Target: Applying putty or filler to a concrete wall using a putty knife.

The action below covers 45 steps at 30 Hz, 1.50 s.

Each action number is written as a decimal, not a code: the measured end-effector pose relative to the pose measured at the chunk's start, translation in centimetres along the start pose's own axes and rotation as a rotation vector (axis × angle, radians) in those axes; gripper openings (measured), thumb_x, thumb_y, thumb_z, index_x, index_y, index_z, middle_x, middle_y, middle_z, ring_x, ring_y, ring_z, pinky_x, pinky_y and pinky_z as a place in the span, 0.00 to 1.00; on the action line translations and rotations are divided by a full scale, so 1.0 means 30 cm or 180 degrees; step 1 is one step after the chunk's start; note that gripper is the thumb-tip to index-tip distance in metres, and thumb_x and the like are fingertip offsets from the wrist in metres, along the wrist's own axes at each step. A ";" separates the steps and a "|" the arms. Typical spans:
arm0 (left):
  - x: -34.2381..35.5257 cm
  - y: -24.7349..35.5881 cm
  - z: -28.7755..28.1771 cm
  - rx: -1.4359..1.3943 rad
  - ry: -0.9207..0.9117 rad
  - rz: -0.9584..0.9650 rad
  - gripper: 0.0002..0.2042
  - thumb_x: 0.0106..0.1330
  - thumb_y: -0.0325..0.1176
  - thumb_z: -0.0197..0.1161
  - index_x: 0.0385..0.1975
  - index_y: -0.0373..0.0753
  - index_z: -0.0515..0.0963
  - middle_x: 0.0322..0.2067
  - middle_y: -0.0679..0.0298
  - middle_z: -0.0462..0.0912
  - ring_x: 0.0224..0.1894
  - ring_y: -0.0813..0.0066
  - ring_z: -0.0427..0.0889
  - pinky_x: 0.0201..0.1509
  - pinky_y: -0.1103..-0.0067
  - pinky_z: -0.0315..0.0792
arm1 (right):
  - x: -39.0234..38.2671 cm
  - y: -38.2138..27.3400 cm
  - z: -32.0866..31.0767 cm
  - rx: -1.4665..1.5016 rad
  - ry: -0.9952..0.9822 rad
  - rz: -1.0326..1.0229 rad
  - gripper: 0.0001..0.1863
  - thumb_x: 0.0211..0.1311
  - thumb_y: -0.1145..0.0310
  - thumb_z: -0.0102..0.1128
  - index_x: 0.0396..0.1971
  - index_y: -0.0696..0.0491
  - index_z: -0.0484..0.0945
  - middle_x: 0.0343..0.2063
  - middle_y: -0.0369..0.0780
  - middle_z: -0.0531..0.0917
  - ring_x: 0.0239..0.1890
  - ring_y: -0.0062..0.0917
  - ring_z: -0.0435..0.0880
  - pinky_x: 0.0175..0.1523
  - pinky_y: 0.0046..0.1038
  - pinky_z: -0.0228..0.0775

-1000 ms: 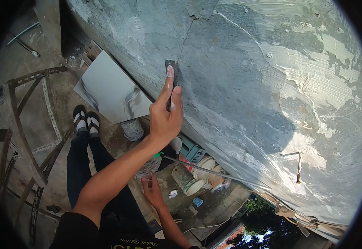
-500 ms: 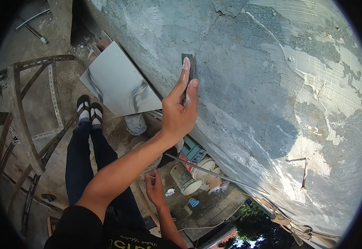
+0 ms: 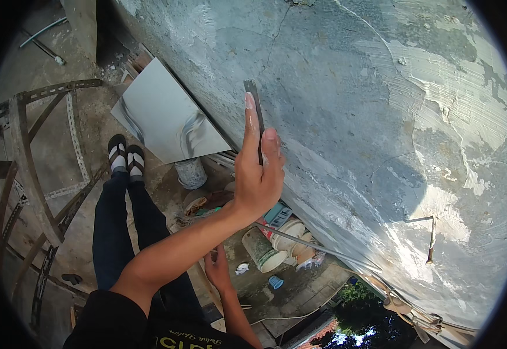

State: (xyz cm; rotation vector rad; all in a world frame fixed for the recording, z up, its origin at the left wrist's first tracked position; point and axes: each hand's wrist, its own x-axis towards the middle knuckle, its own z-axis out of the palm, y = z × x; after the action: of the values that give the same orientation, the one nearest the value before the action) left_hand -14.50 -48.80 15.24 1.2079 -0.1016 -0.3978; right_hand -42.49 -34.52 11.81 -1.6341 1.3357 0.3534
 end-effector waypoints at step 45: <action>0.034 -0.047 -0.012 -0.0229 0.0161 0.0312 0.28 0.76 0.36 0.46 0.72 0.43 0.46 0.21 0.72 0.62 0.19 0.90 0.60 0.20 0.88 0.61 | -0.028 0.004 0.071 0.0325 -0.0005 0.0344 0.27 0.71 0.60 0.51 0.64 0.58 0.59 0.40 0.39 0.75 0.38 0.19 0.76 0.43 0.23 0.70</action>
State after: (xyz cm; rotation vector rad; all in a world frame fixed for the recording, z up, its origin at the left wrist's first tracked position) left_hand -13.80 -49.25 13.66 1.1367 -0.1015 -0.2827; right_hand -42.21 -32.30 11.31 -1.4808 1.4214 0.3448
